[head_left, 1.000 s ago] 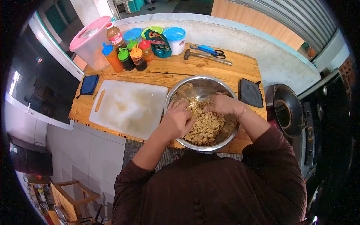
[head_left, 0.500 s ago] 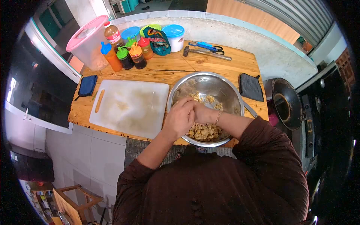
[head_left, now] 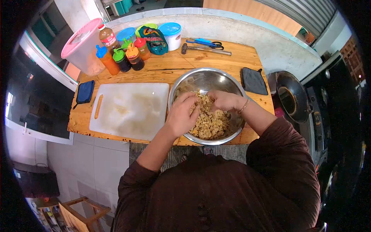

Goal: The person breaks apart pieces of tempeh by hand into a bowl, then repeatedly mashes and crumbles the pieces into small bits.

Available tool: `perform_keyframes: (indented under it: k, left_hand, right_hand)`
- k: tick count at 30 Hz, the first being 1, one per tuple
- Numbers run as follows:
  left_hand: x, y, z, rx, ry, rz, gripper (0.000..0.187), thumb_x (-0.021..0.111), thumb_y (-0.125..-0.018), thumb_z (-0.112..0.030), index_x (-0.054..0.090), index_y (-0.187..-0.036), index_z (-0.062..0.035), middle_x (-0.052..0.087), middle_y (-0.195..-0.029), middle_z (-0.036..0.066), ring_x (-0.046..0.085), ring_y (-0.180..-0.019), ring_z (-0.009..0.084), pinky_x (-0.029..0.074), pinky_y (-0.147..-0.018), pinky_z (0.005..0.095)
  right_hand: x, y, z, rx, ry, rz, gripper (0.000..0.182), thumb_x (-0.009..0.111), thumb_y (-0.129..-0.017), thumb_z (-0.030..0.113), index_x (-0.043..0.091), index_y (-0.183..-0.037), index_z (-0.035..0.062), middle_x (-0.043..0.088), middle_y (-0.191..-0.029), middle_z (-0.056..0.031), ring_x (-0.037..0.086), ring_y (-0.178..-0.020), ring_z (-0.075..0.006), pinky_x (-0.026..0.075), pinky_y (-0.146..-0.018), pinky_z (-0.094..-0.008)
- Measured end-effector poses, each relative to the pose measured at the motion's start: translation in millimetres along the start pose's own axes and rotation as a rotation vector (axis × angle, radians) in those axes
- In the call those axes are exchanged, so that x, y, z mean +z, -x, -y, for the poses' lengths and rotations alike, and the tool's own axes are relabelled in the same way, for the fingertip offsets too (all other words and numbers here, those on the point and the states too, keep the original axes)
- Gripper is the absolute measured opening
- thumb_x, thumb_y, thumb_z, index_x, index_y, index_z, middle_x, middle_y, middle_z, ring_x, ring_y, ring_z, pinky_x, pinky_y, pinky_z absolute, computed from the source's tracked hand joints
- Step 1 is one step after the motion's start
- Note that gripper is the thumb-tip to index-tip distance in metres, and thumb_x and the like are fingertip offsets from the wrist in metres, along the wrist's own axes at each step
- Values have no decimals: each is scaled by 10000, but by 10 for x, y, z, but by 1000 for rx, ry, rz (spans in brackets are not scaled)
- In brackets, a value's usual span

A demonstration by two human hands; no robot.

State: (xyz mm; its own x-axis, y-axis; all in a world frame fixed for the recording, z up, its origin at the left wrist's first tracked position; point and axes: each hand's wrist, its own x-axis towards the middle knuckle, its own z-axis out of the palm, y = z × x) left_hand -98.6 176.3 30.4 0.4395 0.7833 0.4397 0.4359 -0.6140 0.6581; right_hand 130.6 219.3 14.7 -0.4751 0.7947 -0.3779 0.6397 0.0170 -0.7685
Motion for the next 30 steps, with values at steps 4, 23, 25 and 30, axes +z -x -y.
perform_keyframes:
  k: [4,23,25,30]
  left_hand:
    - [6,-10,15,-24,13,77,233,663,-844,-75,650,-1064,0,628,-1135,199,609,-1070,370,490,-938,399]
    - [75,96,14,-15,-92,-6,179,632,-838,-86,645,-990,8,622,-1036,171,606,-968,370,498,-847,441]
    - [78,95,-53,-84,-110,-18,197,646,-844,-94,656,-1016,2,638,-1060,179,613,-999,370,502,-878,419]
    - [101,87,-77,-134,-141,-52,209,652,-846,-97,657,-1023,13,653,-1035,186,626,-984,373,512,-864,402]
  right_hand:
    - [-32,42,50,90,0,0,275,656,-793,52,662,-1054,-33,676,-778,-93,636,-761,-187,519,-704,-337]
    - [231,280,181,52,592,45,502,693,-787,407,649,-1001,-45,626,-1067,-288,596,-1034,-408,489,-896,-448]
    - [436,230,163,6,545,44,473,706,-784,359,628,-1008,-50,581,-1172,-303,547,-1135,-399,469,-933,-440]
    - [915,-259,-67,-171,399,-54,265,648,-770,115,678,-940,-87,652,-967,-299,651,-953,-407,525,-833,-432]
